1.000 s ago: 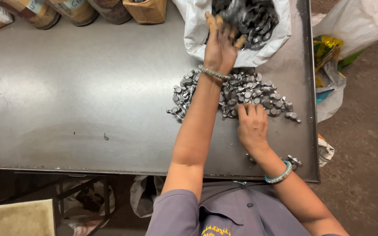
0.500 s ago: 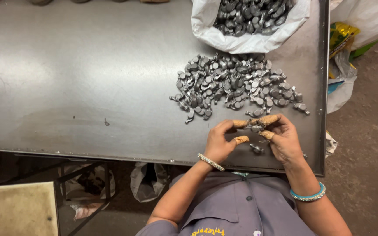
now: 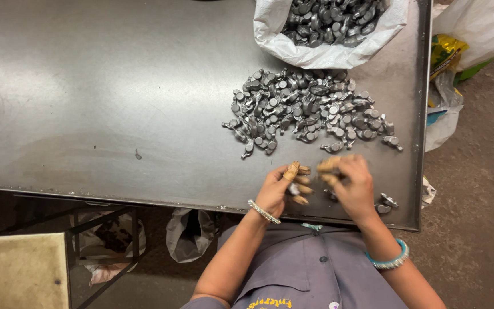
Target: The person sorts small metal castings on a metal table, picking up individual pieces by hand, turning them over, and placing acceptable pieces into a white sack at the edge of the table. They occasionally gather handfuls of castings and continue inspecting them one at a time.
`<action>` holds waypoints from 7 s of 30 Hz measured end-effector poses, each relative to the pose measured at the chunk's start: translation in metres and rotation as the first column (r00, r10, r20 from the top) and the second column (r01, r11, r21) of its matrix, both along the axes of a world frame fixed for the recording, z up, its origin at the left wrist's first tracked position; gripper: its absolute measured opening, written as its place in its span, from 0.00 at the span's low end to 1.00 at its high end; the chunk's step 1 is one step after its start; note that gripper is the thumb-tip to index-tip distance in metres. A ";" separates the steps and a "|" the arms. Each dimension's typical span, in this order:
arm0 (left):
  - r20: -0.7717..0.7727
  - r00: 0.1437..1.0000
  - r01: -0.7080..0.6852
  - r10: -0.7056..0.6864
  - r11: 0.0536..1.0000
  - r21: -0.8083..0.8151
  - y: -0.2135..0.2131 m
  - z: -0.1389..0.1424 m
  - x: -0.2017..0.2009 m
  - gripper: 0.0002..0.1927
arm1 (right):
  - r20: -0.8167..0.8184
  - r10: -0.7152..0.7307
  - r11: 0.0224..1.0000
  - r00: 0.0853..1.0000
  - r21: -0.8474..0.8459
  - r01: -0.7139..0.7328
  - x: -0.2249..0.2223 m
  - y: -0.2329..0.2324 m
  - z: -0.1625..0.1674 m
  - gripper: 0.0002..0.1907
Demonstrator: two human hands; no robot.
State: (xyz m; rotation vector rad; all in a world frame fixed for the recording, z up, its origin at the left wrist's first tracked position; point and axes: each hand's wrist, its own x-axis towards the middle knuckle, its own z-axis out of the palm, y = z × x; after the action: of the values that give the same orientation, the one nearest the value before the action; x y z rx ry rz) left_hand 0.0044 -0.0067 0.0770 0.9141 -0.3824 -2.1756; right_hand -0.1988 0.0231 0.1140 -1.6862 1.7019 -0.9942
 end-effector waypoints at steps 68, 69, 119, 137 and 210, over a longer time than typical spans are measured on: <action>0.912 -0.104 -0.008 -0.396 0.918 0.397 0.122 -0.033 0.306 0.20 | -0.304 0.157 0.987 0.940 0.083 -0.138 0.013 -0.021 0.010 0.21; 0.878 -0.173 -0.059 -0.445 0.895 0.442 0.128 -0.046 0.309 0.22 | -0.279 0.131 0.990 0.951 0.087 -0.111 0.012 -0.020 0.007 0.22; 0.536 0.840 0.231 -0.082 0.949 -0.216 -0.007 0.034 0.015 0.20 | 0.776 -0.380 0.886 0.504 0.461 -0.042 -0.053 -0.018 -0.055 0.08; 0.125 0.991 0.061 -0.041 0.986 -0.156 -0.012 -0.004 0.047 0.14 | -0.079 -0.001 0.970 0.997 0.241 0.020 0.018 -0.019 0.010 0.24; -0.191 0.980 0.105 -0.065 0.972 0.210 -0.006 -0.003 0.000 0.22 | 0.583 -0.010 0.959 0.812 0.236 -0.158 -0.017 -0.013 -0.020 0.14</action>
State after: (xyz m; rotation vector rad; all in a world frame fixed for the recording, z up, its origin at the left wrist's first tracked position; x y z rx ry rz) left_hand 0.0040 -0.0122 0.0739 0.8180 -0.0937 -2.3932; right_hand -0.2158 0.0099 0.0940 -1.1009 1.2774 -1.0426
